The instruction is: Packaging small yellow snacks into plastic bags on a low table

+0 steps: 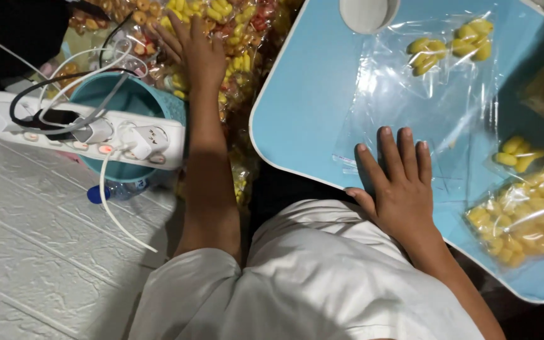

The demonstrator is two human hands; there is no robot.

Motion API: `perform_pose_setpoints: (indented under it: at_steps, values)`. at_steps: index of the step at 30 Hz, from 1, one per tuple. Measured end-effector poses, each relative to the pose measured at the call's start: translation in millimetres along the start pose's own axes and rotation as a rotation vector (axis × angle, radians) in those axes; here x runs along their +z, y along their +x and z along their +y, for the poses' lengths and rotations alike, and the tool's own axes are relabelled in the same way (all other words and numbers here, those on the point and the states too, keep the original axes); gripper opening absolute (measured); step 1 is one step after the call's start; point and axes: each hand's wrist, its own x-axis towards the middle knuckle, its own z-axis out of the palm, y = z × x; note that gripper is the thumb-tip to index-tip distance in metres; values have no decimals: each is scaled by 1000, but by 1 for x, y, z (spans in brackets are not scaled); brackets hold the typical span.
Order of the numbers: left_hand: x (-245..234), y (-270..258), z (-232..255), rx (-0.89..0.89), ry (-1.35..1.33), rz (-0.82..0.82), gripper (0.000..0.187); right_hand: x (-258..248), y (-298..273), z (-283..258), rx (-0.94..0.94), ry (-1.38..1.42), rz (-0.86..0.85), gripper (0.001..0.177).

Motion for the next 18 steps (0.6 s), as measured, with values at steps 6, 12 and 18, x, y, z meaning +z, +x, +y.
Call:
perform_pose_setpoints:
  at_steps: [6,12,18]
  values:
    - [26,47,-20,-117,-37,-34,58,2,2,0,-10,-27,31,73]
    - [45,68,-4,-23,94,-49,70,3,0,0,-1,-3,29,72]
    - [68,90,7,-88,199,-148,60,-1,3,-4,-3,-2,48,71]
